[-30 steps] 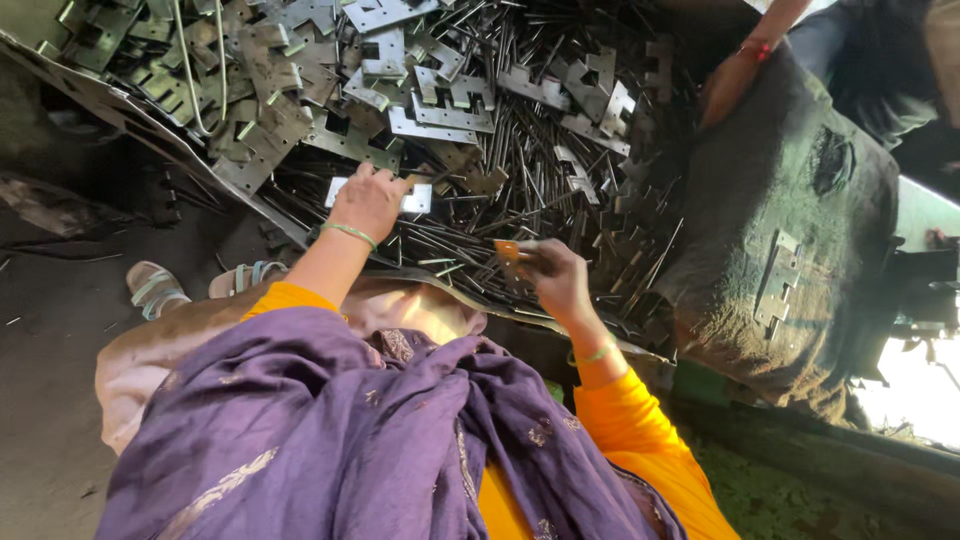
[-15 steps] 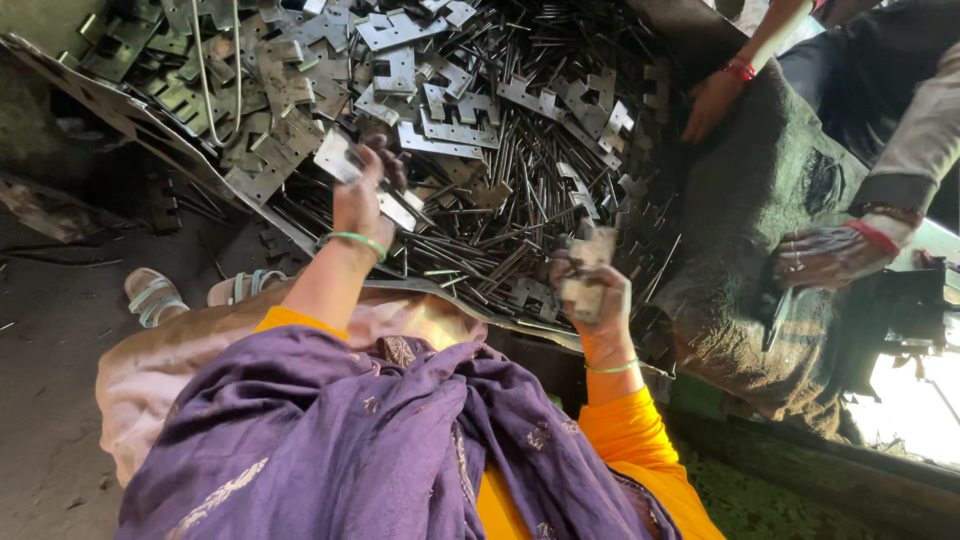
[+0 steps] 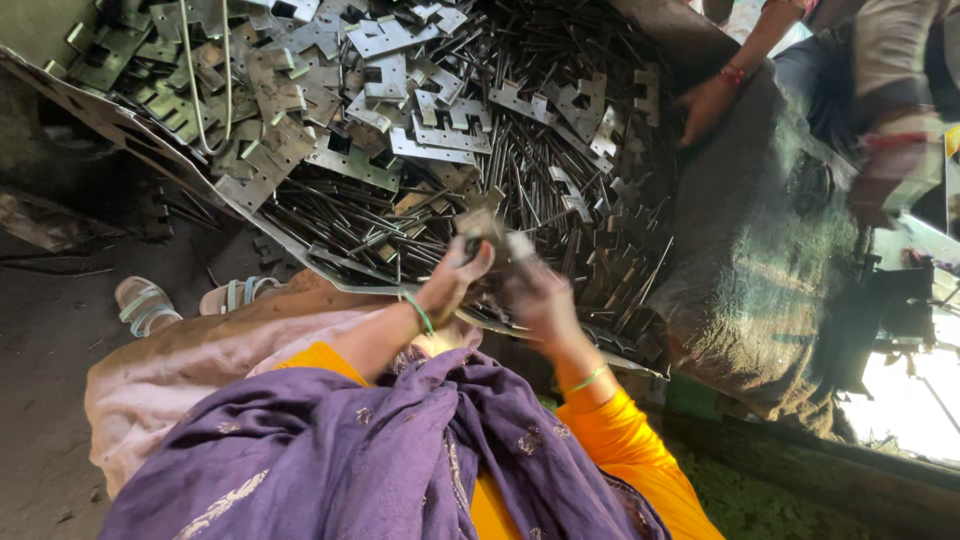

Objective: The person sorts small metal parts from a large pile in a metal tray, picking up pieces and moving them to separate areas. The person handles the parts by hand, occasionally separating flat pieces from rods.

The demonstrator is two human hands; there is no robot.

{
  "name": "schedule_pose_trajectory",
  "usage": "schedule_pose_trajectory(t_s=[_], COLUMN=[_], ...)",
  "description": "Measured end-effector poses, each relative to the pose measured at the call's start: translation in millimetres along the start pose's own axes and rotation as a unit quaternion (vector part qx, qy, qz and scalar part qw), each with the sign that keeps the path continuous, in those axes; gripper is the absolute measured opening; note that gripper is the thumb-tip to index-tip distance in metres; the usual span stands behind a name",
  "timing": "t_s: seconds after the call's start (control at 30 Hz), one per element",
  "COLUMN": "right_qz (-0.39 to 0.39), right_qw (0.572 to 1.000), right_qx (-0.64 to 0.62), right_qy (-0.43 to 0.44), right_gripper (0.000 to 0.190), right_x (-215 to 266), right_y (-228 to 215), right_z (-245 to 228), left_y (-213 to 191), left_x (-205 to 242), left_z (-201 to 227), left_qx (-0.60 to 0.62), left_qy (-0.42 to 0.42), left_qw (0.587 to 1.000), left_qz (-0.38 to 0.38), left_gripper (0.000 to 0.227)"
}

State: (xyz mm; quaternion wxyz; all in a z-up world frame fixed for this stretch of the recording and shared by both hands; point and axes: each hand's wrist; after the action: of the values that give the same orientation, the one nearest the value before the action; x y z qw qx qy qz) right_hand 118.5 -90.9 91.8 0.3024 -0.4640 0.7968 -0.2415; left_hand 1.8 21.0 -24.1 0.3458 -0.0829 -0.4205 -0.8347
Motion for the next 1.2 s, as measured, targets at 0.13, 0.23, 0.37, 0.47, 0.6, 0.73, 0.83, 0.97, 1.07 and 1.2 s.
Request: schedule_pose_trajectory(t_s=[0.13, 0.23, 0.37, 0.47, 0.6, 0.73, 0.83, 0.97, 1.07, 1.2], right_qz=[0.163, 0.305, 0.296, 0.244, 0.207, 0.086, -0.004, -0.089, -0.092, -0.090], right_qw=[0.906, 0.898, 0.810, 0.796, 0.837, 0.947, 0.951, 0.960, 0.952, 0.921], right_qx=[-0.182, 0.205, 0.468, 0.542, 0.505, 0.297, 0.307, 0.265, 0.286, 0.379], right_qy=[0.345, 0.243, 0.193, 0.110, -0.034, -0.083, -0.033, 0.030, 0.054, 0.027], right_gripper=[0.034, 0.022, 0.033, 0.044, 0.045, 0.043, 0.050, 0.057, 0.052, 0.045], right_x=[3.3, 9.2, 30.8, 31.3, -3.3, -63.5, -100.0, -119.9, -114.8, -112.9], right_y=[-87.8, -157.5, -218.2, -224.3, -176.7, -86.8, -50.6, -36.3, -38.5, -35.5], right_z=[84.6, 171.3, 244.9, 242.9, 193.7, 165.9, 180.9, 208.2, 215.3, 203.9], left_y=[-33.1, -53.4, -51.0, -36.7, -19.5, -3.3, -10.1, -41.5, -55.6, -64.4], left_x=[-20.3, -25.1, -26.7, -28.1, -23.4, -15.2, -13.5, -25.5, -42.1, -55.6], left_z=[52.6, 61.4, 54.6, 61.5, 79.6, 85.5, 83.6, 90.4, 94.8, 106.4], left_qx=[-0.650, -0.764, -0.806, -0.814, -0.828, -0.849, -0.827, -0.717, -0.562, -0.050], left_qy=[0.287, 0.220, 0.271, 0.238, 0.144, 0.166, 0.194, 0.327, 0.384, 0.311], left_qw=[0.683, 0.564, 0.465, 0.456, 0.491, 0.477, 0.519, 0.604, 0.724, 0.945], left_qz=[0.166, 0.223, 0.246, 0.271, 0.228, 0.154, 0.099, 0.116, 0.113, 0.093], left_gripper=[0.078, 0.077, 0.078, 0.076, 0.083, 0.078, 0.065, 0.033, 0.041, 0.033])
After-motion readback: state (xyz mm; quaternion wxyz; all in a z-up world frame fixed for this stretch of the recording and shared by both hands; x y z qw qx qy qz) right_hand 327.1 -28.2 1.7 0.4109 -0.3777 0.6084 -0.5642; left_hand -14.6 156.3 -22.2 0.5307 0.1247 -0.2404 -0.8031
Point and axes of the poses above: each hand's wrist, its own x-axis away from the middle knuckle, its own y-axis out of the palm, z = x × y, and after that the axes turned 8 degrees about z, right-handed
